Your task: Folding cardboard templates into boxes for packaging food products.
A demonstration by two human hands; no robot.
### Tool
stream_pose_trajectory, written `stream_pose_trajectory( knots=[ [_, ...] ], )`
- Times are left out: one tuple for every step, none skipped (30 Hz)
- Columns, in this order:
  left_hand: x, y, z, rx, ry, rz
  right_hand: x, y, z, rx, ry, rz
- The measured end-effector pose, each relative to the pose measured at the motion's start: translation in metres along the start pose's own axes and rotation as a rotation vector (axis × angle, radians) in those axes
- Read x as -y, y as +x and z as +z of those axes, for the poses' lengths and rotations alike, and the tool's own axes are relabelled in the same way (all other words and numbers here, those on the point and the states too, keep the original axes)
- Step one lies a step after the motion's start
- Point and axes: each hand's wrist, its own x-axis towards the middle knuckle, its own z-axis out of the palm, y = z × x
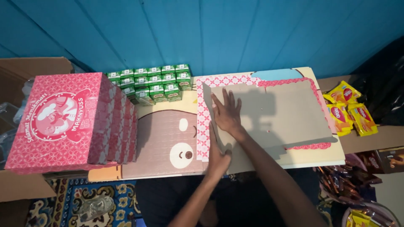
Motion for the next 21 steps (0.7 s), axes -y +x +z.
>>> stream_pose_trajectory(
  knots=[
    [0.001,-0.007,0.000,-0.001,0.000,-0.001,0.000,0.000,-0.001,0.001,0.000,-0.001],
    [0.002,-0.013,-0.001,0.019,0.026,-0.030,0.000,0.000,-0.001,0.004,0.013,0.002],
    [0.003,-0.020,-0.001,0.038,0.051,-0.060,0.000,0.001,-0.002,0.007,0.026,0.004],
    [-0.007,-0.025,-0.004,0.037,0.051,-0.061,-0.007,0.006,0.015,0.008,0.026,0.003],
    [-0.017,-0.029,-0.006,0.058,0.053,-0.127,-0.014,0.012,0.030,-0.170,0.032,-0.092],
    [-0.027,-0.034,-0.008,0.079,0.054,-0.194,-0.022,0.017,0.046,-0.348,0.039,-0.186],
    [-0.022,-0.037,-0.007,0.079,0.054,-0.194,-0.021,0.018,0.045,-0.349,0.039,-0.186],
    [-0.018,-0.040,-0.006,0.070,0.074,-0.161,-0.021,0.019,0.044,-0.292,0.041,-0.159],
    [-0.014,-0.043,-0.005,0.060,0.093,-0.128,-0.021,0.020,0.043,-0.235,0.042,-0.132],
    [-0.019,-0.043,-0.006,0.059,0.093,-0.128,-0.022,0.021,0.045,-0.235,0.041,-0.133],
    [-0.023,-0.043,-0.007,0.070,0.042,-0.138,-0.022,0.022,0.046,-0.240,0.021,-0.133],
    [-0.028,-0.043,-0.007,0.082,-0.009,-0.147,-0.023,0.023,0.047,-0.244,0.000,-0.134],
    [-0.032,-0.044,-0.008,0.081,-0.009,-0.146,-0.023,0.022,0.049,-0.244,0.000,-0.134],
    [-0.036,-0.045,-0.008,0.089,-0.012,-0.109,-0.024,0.022,0.050,-0.264,-0.005,-0.138],
    [-0.040,-0.045,-0.008,0.097,-0.015,-0.072,-0.025,0.021,0.051,-0.284,-0.010,-0.142],
    [-0.037,-0.044,-0.007,0.098,-0.015,-0.071,-0.025,0.021,0.050,-0.286,-0.011,-0.141],
    [-0.034,-0.043,-0.007,0.121,0.016,-0.016,-0.024,0.020,0.049,-0.296,-0.012,-0.146],
    [-0.030,-0.042,-0.006,0.144,0.047,0.039,-0.024,0.019,0.048,-0.306,-0.013,-0.151],
    [-0.028,-0.043,-0.005,0.143,0.048,0.039,-0.025,0.018,0.049,-0.306,-0.012,-0.152],
    [-0.025,-0.044,-0.004,0.141,0.104,0.117,-0.026,0.017,0.051,-0.363,-0.012,-0.188],
    [-0.022,-0.044,-0.003,0.139,0.158,0.195,-0.028,0.016,0.052,-0.420,-0.014,-0.223]
  ],
)
